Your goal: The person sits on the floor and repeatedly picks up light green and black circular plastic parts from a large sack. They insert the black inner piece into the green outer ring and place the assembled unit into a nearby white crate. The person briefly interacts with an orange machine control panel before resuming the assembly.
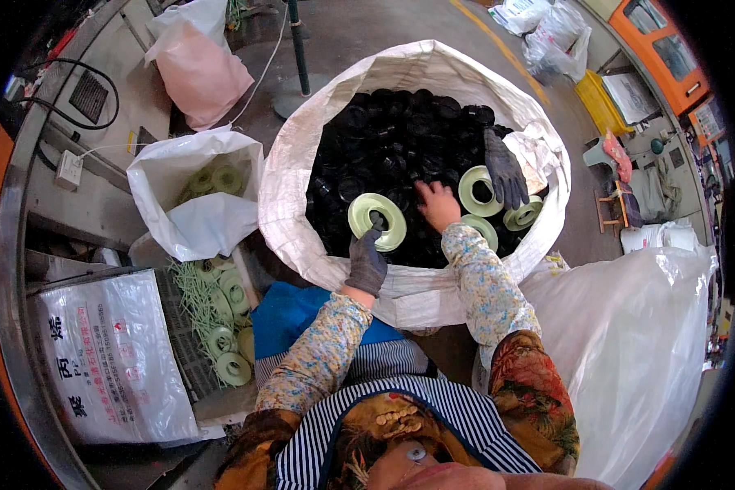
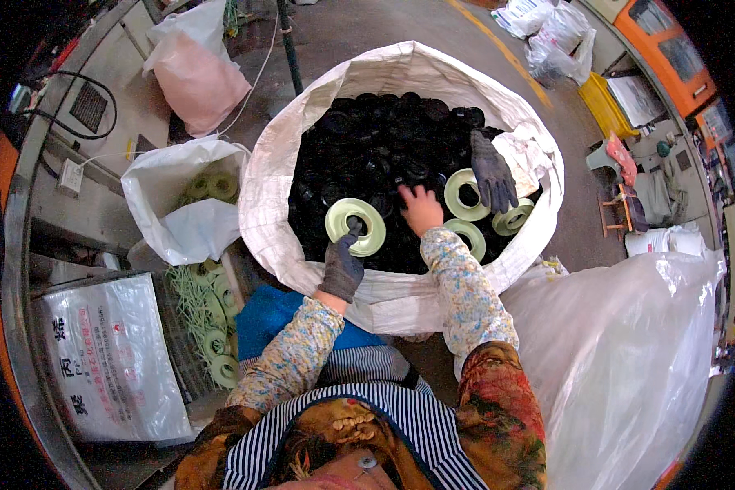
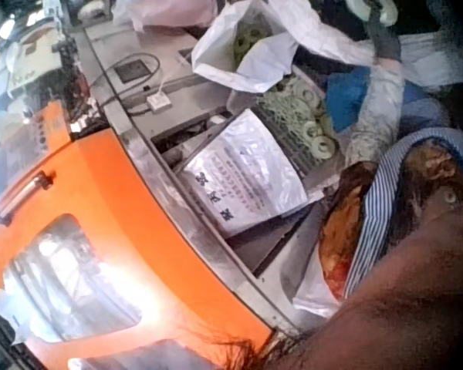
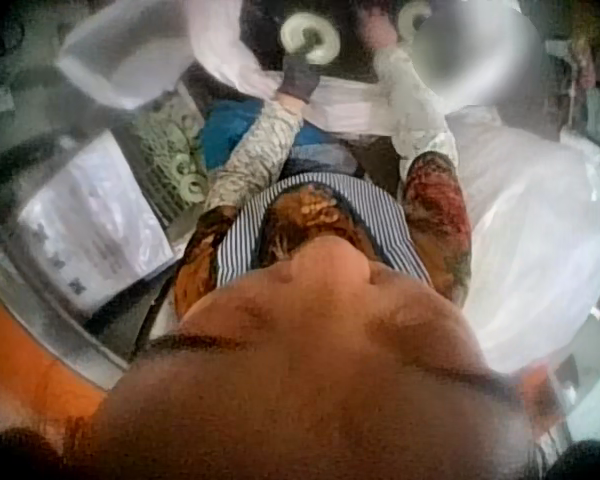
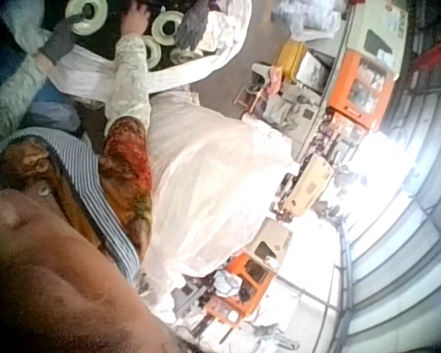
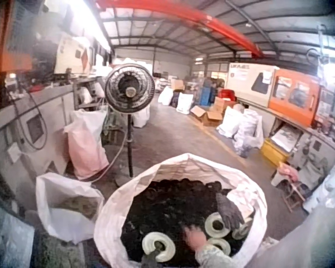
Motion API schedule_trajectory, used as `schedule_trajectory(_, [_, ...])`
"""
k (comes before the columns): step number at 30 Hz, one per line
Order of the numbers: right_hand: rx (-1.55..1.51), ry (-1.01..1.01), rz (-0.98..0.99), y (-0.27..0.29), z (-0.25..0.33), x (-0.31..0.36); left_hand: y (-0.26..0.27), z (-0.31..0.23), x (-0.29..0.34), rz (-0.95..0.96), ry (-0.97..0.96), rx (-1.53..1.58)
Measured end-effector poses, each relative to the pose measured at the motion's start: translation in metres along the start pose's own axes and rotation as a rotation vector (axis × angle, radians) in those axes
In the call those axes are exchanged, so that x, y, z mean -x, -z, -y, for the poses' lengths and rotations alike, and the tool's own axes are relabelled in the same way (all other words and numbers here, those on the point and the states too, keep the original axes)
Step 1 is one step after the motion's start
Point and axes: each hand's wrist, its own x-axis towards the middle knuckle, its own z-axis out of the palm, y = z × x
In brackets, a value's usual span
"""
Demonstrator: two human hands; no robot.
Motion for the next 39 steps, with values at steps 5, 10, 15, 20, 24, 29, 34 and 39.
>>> schedule_trajectory(5, [0.147, -0.021, 0.092, -0.014, -0.011, -0.005, -0.020, -0.007, 0.021, -0.079, -0.146, -0.138])
schedule_trajectory(10, [-0.935, -0.034, -0.015, 0.086, 0.051, 0.028, -0.022, -0.022, 0.037, 0.207, 0.060, 0.063])
schedule_trajectory(15, [-0.418, 0.323, -0.256, 0.123, 0.086, 0.090, -0.010, -0.029, 0.066, 0.465, 0.162, 0.014])
schedule_trajectory(20, [-0.603, 0.357, -0.208, 0.176, 0.119, 0.121, -0.002, -0.037, 0.107, 0.569, -0.386, -0.639])
schedule_trajectory(24, [-0.340, 0.517, -0.145, 0.196, 0.134, 0.129, -0.021, -0.057, 0.144, 0.554, -0.117, -0.251])
schedule_trajectory(29, [-0.477, 0.448, -0.218, 0.206, 0.150, 0.140, -0.030, -0.075, 0.173, 0.534, 0.050, 0.049])
schedule_trajectory(34, [-0.442, 0.446, -0.225, 0.203, 0.158, 0.150, -0.018, -0.074, 0.177, 0.645, -0.517, -0.853])
schedule_trajectory(39, [-1.076, -0.064, -0.254, 0.185, 0.135, 0.141, -0.009, -0.067, 0.171, 0.709, -0.479, -0.889])
